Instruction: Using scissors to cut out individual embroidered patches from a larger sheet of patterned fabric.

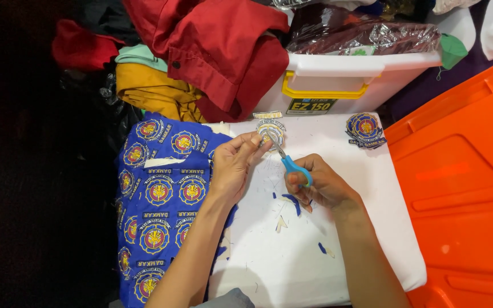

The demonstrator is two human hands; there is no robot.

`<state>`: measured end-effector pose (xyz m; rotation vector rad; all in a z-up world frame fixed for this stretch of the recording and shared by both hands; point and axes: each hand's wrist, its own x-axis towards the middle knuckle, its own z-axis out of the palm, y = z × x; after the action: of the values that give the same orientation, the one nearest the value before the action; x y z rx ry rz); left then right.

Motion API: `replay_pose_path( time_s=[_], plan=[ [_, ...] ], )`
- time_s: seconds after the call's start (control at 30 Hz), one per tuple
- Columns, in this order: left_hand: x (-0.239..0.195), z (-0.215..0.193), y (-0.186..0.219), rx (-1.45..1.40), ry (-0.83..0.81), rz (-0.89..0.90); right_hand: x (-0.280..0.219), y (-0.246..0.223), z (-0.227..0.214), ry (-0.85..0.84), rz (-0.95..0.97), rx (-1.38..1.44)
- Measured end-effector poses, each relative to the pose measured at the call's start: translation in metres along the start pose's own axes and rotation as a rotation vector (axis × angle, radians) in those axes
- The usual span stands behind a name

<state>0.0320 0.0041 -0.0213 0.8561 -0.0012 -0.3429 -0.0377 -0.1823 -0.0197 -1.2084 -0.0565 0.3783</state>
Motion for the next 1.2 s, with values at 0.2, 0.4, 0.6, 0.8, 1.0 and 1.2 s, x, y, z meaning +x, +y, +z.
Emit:
replay_pose_path(
  time_s=[0.2,0.4,0.6,0.8,1.0,1.2],
  plan=[
    [0.001,-0.004,-0.002,-0.012,0.006,-0.018,-0.006,-0.008,0.005,0.072,-0.010,-0.022],
    [-0.006,0.008,-0.019,0.067,-0.009,-0.042,-0.001,-0.029,0.013,0.508,-0.351,-0.108],
    [-0.011,0.005,-0.024,0.339,-0.223,-0.037,0.005,-0.017,0.003,0.734,-0.385,-0.075],
    [-0.036,0.030,0.006,0.780,-0.477,-0.080,-0.001,-0.026,-0.022,0.858,-0.420,-0.033],
    [-0.026,0.018,-0.001,0.920,-0.465,0.058,0.003,-0.018,-0.026,0.835,-0.422,0.022],
    [-0.029,0.029,0.004,0.743,-0.181,0.131,0.003,-0.024,-0.008,0.798,-0.387,0.035]
  ],
)
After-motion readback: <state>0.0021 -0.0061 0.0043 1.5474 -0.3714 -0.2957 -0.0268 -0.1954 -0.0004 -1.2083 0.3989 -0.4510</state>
